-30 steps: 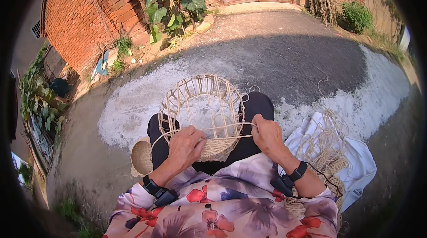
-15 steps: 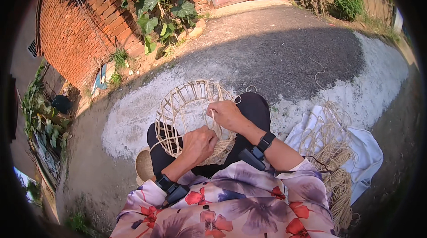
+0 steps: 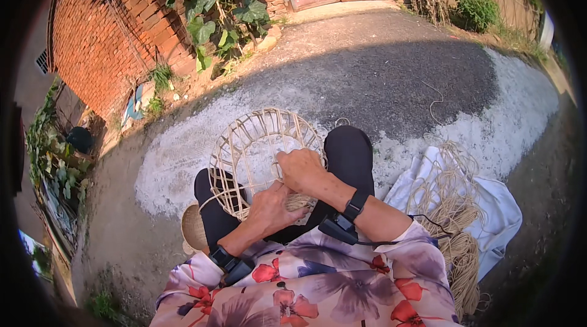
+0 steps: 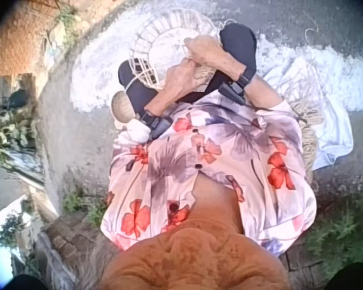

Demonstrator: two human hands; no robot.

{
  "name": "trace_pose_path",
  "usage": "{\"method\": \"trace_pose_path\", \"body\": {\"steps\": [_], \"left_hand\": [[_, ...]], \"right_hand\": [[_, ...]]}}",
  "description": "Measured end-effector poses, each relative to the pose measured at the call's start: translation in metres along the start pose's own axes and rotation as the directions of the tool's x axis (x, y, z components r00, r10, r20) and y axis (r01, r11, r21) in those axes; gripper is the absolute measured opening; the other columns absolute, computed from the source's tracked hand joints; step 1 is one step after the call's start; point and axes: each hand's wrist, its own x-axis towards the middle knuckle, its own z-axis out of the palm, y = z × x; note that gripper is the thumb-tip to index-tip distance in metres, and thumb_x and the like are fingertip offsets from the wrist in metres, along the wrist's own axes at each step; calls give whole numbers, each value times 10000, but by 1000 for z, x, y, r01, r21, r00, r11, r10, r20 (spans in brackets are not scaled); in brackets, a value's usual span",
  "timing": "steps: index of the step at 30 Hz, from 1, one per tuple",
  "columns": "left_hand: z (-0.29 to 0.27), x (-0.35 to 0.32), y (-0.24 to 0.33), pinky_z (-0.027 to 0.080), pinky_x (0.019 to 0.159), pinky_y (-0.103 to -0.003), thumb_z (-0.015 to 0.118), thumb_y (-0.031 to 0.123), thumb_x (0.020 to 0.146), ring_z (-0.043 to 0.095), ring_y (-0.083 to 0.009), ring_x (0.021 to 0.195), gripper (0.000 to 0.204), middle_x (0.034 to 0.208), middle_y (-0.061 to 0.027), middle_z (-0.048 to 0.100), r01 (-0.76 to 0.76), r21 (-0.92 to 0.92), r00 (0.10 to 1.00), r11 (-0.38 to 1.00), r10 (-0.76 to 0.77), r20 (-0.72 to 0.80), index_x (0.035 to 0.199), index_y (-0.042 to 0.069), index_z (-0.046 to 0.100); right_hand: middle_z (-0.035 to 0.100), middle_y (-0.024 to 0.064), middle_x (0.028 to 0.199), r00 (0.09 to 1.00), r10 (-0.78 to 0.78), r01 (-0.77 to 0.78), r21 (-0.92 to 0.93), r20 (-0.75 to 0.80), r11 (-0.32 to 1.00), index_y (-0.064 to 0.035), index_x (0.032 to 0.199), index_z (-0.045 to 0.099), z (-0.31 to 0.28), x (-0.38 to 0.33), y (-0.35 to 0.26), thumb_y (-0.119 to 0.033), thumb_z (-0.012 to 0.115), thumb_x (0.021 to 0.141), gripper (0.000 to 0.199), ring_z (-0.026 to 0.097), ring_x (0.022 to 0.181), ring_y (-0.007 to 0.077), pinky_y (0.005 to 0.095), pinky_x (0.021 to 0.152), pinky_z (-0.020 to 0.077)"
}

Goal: Weaving a decorative or functional bamboo/wicker basket outdoors.

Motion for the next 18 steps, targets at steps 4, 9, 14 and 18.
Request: {"method": "trace_pose_path", "body": {"steps": [4, 9, 14, 18], "left_hand": [[-5, -5, -2, 532, 708, -436, 773, 361, 705, 650, -345, 818, 506, 978, -151, 616, -45, -106, 991, 993, 30, -132, 1072, 45, 627], [0, -5, -13, 523, 680, -431, 772, 330, 711, 650, -340, 789, 443, 966, -136, 609, -72, -90, 989, 993, 60, -136, 1005, 36, 617], [2, -4, -15, 519, 672, -427, 770, 307, 717, 647, -337, 788, 385, 913, -130, 616, -81, -111, 984, 990, 62, -166, 943, 44, 603], [-2, -1, -10, 517, 701, -427, 771, 308, 711, 645, -341, 813, 388, 915, -131, 622, -65, -106, 992, 992, 52, -119, 947, 48, 606]], "right_hand": [[641, 256, 721, 998, -35, 36, -10, 53, 999, -5, 944, 602, -24, 7, -12, -135, 535, 802, 204, 645, 722, 435, 517, 663, 507], [585, 129, 635, 1000, 21, -19, 301, -3, 953, -15, 1086, 591, -36, -8, 12, -129, 594, 817, 292, 596, 602, 266, 400, 570, 454], [442, -49, 587, 920, 377, -351, 664, 110, 661, -16, 1134, 573, -48, -71, 81, -20, 609, 739, 397, 423, 554, 51, 242, 501, 325], [674, 203, 829, 538, 754, -743, 210, -377, 635, -93, 979, 628, -40, -146, 203, -165, 653, 710, 280, 643, 841, 394, 479, 731, 485]]}}
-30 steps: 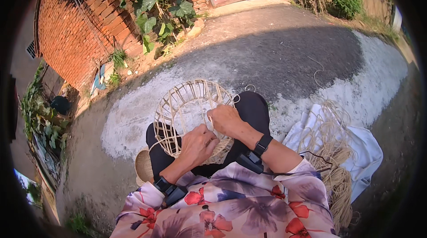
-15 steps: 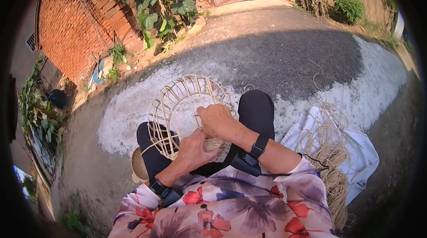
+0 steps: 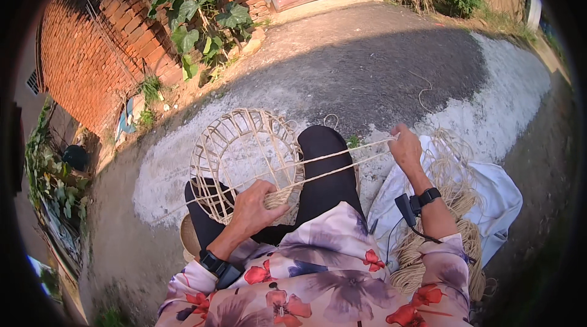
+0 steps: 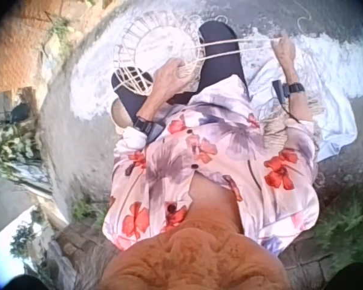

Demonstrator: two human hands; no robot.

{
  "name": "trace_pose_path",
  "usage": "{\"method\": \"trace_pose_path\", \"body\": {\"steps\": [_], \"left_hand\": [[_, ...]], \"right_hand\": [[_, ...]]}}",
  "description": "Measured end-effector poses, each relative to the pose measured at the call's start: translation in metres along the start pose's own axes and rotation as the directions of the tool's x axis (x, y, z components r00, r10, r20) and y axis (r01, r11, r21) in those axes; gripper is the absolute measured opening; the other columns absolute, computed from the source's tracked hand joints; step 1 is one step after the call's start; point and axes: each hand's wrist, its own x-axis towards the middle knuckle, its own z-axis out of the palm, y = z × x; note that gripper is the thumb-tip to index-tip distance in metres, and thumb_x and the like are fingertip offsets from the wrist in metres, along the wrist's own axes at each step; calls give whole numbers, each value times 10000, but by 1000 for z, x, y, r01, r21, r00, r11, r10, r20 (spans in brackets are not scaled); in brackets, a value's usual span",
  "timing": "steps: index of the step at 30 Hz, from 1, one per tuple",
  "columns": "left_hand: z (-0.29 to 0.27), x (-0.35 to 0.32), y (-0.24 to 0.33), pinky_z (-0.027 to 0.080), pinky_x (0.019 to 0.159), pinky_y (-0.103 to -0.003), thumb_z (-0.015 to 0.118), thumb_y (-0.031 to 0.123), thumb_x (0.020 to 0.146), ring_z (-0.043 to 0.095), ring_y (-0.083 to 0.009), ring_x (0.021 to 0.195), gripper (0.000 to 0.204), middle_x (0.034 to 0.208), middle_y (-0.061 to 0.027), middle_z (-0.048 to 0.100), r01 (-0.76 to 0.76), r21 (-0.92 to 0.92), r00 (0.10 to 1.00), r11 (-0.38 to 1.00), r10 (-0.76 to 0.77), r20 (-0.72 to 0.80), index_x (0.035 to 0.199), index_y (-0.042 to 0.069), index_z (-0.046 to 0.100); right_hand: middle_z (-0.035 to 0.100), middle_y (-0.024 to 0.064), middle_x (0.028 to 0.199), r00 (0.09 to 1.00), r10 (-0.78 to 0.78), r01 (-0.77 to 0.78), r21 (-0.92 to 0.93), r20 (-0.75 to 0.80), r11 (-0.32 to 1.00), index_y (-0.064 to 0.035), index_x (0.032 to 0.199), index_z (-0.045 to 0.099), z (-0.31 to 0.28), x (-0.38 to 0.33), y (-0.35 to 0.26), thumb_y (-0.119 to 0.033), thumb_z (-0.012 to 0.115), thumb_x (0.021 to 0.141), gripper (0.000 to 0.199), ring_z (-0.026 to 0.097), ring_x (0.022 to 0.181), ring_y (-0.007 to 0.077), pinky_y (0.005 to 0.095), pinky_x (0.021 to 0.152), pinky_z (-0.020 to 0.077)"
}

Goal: Weaving a decorative or functional bamboo/wicker basket outdoors.

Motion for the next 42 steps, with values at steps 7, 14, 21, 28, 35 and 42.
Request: {"method": "trace_pose_path", "body": {"steps": [7, 14, 21, 28, 35, 42], "left_hand": [[-2, 3, 2, 512, 704, -428, 768, 321, 707, 648, -343, 815, 394, 913, -139, 626, 35, 1, 999, 999, -35, 41, 946, 49, 614], [-15, 5, 28, 377, 825, -411, 837, 366, 613, 515, -262, 964, 546, 1036, -60, 558, -80, 400, 983, 913, 140, -123, 1041, 115, 609], [-6, 29, 29, 323, 774, -397, 810, 339, 662, 491, -245, 914, 465, 957, -34, 542, -259, 355, 963, 898, 268, 25, 1044, 157, 617], [6, 35, 23, 309, 714, -393, 787, 296, 653, 496, -229, 811, 351, 824, -20, 539, -285, 360, 950, 888, 313, -19, 929, 166, 614], [7, 39, 18, 321, 712, -384, 772, 256, 669, 513, -236, 773, 278, 747, -26, 552, -305, 292, 950, 907, 312, 22, 872, 151, 614], [8, 40, 14, 329, 722, -357, 776, 210, 647, 522, -197, 719, 266, 691, -1, 550, -231, 165, 973, 959, 229, 27, 854, 135, 626]], "right_hand": [[680, 202, 827, 896, 418, -425, -19, -151, 905, -5, 872, 659, -46, 35, 219, -357, 715, 682, 404, 657, 831, 329, 418, 731, 491], [682, 231, 962, 969, 244, -240, -283, -19, 929, 1, 999, 669, -41, 12, 177, -402, 704, 720, 491, 659, 918, 361, 444, 790, 506], [621, 77, 897, 743, -668, 576, 466, 43, 671, -67, 978, 654, -2, -67, -76, -270, 712, 780, 290, 573, 895, 259, 374, 814, 433], [581, 93, 794, 570, -810, 670, 493, 135, 554, -70, 881, 595, 12, -103, -108, -201, 648, 851, 145, 577, 807, 290, 424, 714, 436], [611, 147, 800, 634, -772, 680, 439, 52, 588, -31, 859, 547, 10, -98, -134, -172, 568, 881, 144, 613, 726, 369, 477, 646, 468], [643, 164, 751, 720, -689, 611, 397, 81, 685, -21, 808, 582, 14, -96, -137, -152, 557, 831, 136, 637, 714, 376, 476, 637, 489]]}}
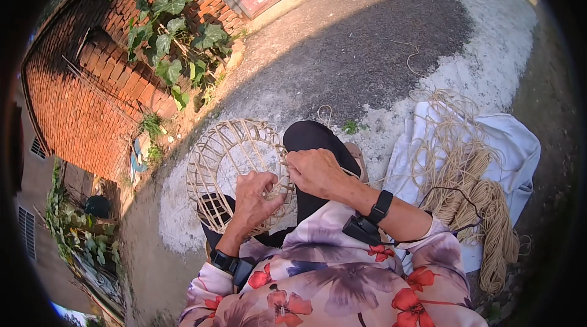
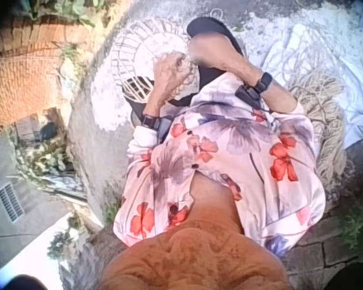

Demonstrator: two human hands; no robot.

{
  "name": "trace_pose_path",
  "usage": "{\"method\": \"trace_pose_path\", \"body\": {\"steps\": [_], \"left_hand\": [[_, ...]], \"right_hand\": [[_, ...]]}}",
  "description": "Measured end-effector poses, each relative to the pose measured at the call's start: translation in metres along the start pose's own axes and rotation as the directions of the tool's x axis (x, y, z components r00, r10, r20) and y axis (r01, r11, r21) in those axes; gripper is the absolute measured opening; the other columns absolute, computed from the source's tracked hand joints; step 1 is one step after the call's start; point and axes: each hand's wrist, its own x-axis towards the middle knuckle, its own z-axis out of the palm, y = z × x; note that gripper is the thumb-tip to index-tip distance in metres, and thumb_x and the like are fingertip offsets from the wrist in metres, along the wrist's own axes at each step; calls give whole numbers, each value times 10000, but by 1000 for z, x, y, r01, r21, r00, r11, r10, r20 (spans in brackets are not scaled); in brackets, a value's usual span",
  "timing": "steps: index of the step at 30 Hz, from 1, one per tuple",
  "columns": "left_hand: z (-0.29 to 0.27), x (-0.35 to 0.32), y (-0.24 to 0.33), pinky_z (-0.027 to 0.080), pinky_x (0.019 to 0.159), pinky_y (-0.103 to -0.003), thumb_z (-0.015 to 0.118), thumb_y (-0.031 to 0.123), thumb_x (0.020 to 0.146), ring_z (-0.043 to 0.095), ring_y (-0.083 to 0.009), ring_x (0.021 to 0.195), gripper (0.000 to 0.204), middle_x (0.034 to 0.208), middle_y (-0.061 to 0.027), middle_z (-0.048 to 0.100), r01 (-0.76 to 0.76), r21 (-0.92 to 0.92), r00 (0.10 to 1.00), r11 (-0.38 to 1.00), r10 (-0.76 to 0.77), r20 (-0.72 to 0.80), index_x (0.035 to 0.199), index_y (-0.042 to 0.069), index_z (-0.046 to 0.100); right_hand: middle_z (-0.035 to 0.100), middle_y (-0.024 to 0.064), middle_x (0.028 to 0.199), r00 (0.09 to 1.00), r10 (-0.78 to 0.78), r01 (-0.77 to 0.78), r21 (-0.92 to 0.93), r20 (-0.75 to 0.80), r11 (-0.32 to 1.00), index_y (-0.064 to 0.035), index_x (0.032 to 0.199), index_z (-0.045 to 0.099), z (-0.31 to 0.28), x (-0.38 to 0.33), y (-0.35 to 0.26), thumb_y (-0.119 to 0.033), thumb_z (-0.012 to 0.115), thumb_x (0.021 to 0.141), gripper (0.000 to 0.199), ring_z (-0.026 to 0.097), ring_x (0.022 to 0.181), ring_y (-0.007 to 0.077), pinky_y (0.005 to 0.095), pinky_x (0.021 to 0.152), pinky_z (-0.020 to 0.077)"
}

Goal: Weaving a decorative or functional bamboo/wicker basket outdoors.

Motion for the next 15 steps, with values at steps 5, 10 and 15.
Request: {"method": "trace_pose_path", "body": {"steps": [5, 10, 15], "left_hand": [[-5, 3, 5, 333, 740, -346, 776, 217, 658, 525, -186, 715, 267, 701, -9, 558, 27, -29, 998, 999, -25, 51, 859, 126, 624], [-15, 5, -7, 391, 759, -353, 680, 195, 806, 571, -204, 714, 162, 735, -39, 596, 52, -166, 986, 985, -24, 162, 921, 90, 633], [-17, 13, -12, 484, 637, -367, 542, 43, 893, 640, -287, 694, 216, 765, -151, 633, 159, -319, 987, 935, -150, 51, 1100, 58, 601]], "right_hand": [[652, 179, 692, 995, 103, -104, -8, -16, 995, -21, 755, 601, 10, -4, 5, -158, 572, 772, 142, 644, 668, 386, 493, 616, 496], [637, 185, 654, 980, 163, -136, -217, 114, 967, -41, 756, 638, 15, 2, 5, -238, 618, 755, 198, 651, 665, 369, 479, 609, 496], [645, 187, 658, 973, 173, -130, -254, 154, 958, -49, 777, 659, 21, 4, 0, -235, 622, 758, 190, 660, 664, 371, 486, 608, 497]]}}
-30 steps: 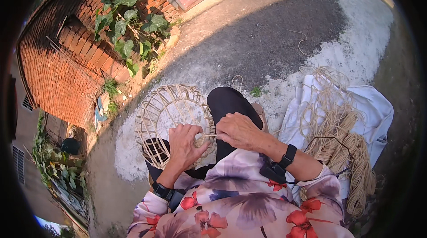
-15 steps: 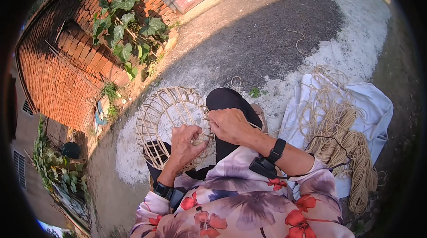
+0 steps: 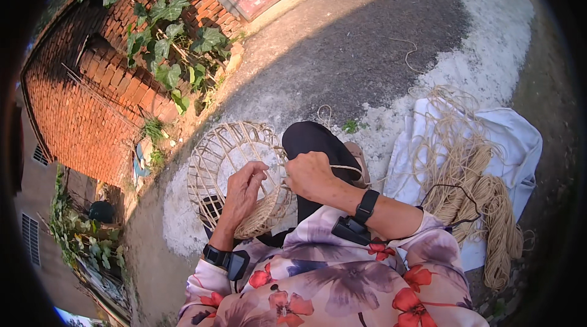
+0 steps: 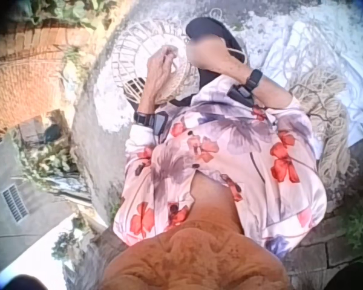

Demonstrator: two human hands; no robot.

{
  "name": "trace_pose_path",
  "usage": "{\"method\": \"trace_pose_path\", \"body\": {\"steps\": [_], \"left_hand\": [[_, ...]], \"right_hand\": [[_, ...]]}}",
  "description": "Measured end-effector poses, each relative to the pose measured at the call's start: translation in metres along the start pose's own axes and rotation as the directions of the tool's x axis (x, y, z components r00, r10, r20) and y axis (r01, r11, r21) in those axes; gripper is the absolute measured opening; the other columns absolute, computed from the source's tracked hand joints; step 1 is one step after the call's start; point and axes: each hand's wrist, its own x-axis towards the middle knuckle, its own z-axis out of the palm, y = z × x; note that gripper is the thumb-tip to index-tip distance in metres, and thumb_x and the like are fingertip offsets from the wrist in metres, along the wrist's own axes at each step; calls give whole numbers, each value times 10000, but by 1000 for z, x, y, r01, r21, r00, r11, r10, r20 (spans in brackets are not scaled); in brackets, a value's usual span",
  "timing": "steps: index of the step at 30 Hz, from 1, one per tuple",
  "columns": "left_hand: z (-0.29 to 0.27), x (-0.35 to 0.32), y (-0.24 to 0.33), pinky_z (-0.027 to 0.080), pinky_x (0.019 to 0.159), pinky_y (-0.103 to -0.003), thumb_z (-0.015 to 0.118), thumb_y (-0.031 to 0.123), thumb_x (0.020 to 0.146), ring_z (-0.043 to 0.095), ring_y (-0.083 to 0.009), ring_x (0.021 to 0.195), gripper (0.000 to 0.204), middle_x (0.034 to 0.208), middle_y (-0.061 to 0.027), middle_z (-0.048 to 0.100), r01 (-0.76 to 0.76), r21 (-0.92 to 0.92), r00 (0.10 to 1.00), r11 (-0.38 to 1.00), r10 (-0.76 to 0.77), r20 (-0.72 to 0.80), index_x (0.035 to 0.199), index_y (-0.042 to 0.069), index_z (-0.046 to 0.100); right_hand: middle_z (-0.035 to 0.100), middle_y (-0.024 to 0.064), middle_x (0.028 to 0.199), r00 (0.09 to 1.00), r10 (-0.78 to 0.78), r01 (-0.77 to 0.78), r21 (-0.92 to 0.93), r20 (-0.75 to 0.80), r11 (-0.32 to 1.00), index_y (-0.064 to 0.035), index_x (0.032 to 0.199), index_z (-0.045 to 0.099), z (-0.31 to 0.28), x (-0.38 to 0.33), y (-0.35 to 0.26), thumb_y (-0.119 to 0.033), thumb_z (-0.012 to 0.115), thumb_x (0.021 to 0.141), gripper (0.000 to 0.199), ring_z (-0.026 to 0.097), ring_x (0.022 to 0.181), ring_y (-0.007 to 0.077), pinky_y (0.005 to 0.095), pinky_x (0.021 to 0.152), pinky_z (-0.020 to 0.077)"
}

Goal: Weaving a decorative or functional bamboo/wicker basket outdoors.

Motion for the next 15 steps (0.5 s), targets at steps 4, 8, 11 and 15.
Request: {"method": "trace_pose_path", "body": {"steps": [4, 8, 11, 15], "left_hand": [[3, 1, 2, 487, 636, -355, 516, 11, 900, 637, -273, 664, 287, 750, -156, 636, 115, -46, 988, 992, -109, 105, 1169, 85, 586], [-1, 6, -6, 481, 643, -317, 480, 16, 925, 581, -187, 648, 369, 797, -111, 663, 40, -67, 989, 997, -30, 144, 1273, 118, 549], [-3, 10, -11, 472, 655, -280, 457, 23, 943, 561, -108, 703, 405, 841, -69, 682, 80, -117, 978, 990, -55, 200, 1327, 135, 520], [-6, 11, -9, 474, 680, -267, 461, -6, 925, 575, -105, 752, 497, 835, -45, 675, 144, -137, 959, 980, -104, 263, 1391, 167, 477]], "right_hand": [[655, 206, 679, 997, -53, 53, 4, -57, 999, -8, 784, 656, 6, -5, -6, -138, 626, 720, 148, 674, 644, 361, 455, 576, 514], [650, 210, 675, 991, -103, 103, -1, -83, 995, 19, 824, 629, 8, -9, -4, -111, 609, 730, 162, 671, 640, 370, 462, 568, 511], [643, 214, 663, 990, -104, 107, 21, -93, 994, 37, 815, 600, 6, -11, -7, -100, 585, 746, 154, 665, 633, 382, 479, 562, 503], [628, 227, 643, 994, -52, 60, 75, -99, 995, 28, 787, 578, 5, -11, -10, -91, 554, 770, 123, 653, 617, 399, 490, 560, 492]]}}
